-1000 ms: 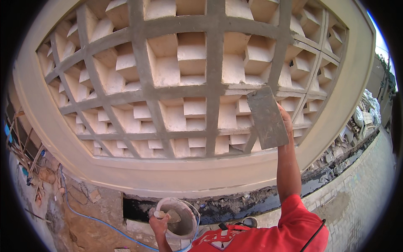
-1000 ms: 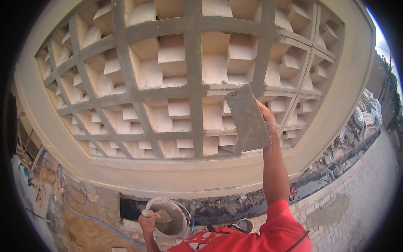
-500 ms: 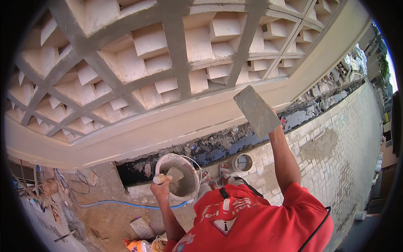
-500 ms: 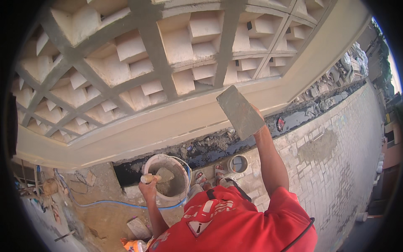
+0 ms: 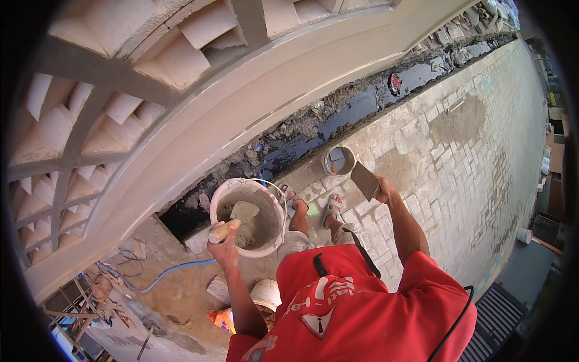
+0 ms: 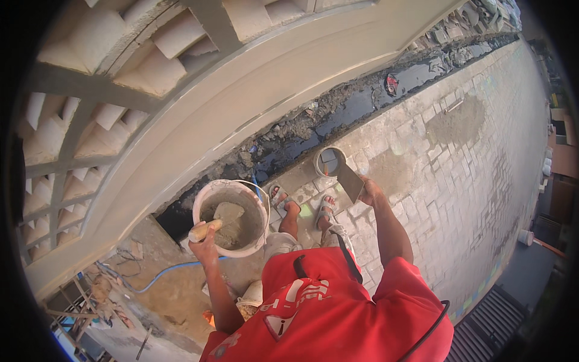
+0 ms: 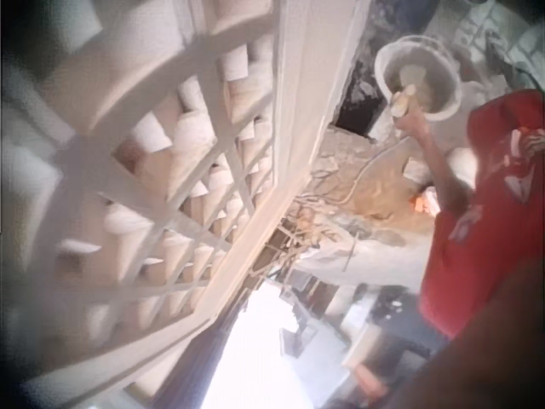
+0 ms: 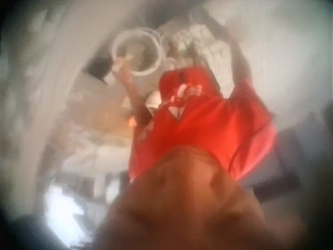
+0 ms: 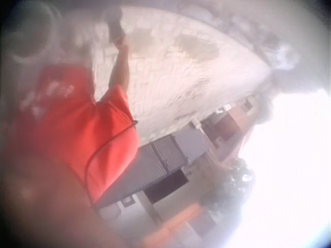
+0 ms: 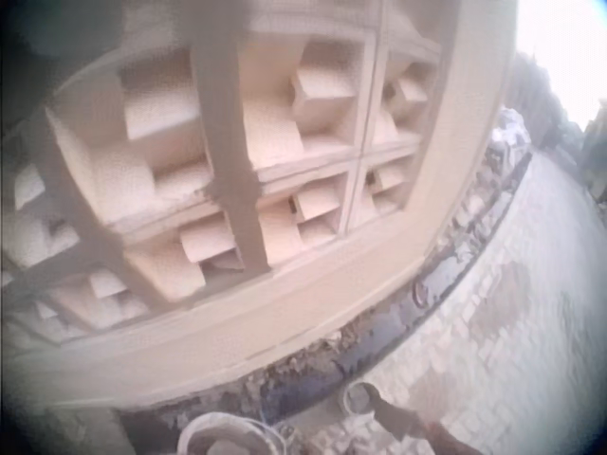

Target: The person applies plaster to a decorative ceiling grid using a trowel and a bucket. They repeatedly scoop plaster and smooth it into the recessed sections of the ceiling pattern.

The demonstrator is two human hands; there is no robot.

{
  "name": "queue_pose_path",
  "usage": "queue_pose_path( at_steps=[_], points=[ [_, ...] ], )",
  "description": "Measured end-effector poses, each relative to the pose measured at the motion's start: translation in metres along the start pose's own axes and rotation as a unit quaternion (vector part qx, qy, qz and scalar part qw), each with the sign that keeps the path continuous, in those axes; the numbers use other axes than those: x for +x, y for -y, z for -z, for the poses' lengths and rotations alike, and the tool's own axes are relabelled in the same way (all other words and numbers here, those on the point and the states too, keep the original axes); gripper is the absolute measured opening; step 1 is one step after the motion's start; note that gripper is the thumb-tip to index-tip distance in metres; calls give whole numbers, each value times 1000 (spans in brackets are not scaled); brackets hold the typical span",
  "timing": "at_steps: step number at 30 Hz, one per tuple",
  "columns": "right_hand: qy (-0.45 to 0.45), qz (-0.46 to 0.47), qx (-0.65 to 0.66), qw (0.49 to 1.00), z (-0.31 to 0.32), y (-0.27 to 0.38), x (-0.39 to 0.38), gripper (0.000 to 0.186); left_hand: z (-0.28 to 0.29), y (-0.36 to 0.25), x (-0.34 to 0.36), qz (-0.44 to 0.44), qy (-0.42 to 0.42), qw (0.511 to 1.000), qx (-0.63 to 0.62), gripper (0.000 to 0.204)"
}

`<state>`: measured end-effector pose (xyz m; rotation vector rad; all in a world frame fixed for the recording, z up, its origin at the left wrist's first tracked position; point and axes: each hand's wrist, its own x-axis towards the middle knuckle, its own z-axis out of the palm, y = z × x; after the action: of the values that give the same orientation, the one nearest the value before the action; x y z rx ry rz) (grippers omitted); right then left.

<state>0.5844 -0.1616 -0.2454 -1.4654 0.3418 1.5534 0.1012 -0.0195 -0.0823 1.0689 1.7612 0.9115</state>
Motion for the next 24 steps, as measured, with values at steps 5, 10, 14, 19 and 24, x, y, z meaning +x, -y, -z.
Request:
queue_pose_path(
  at_steps=[5,10,14,19,24],
  points=[
    [-56,-8,18,998,70,-57,121,26,-59,10,-4,-11,7,1000,25,32],
    [-176,-44,-8,983,97,-88,256,20,-117,59,-3,-42,26,997,63,33],
    [-270,-1,-20,963,94,-109,354,25,-152,105,-7,-83,21,994,63,36],
    [-480,54,-204,852,61,-131,427,48,-173,144,-22,-82,27,994,62,39],
    [-425,17,-303,853,72,-139,429,39,-173,158,-32,-88,54,991,90,39]
  ],
)
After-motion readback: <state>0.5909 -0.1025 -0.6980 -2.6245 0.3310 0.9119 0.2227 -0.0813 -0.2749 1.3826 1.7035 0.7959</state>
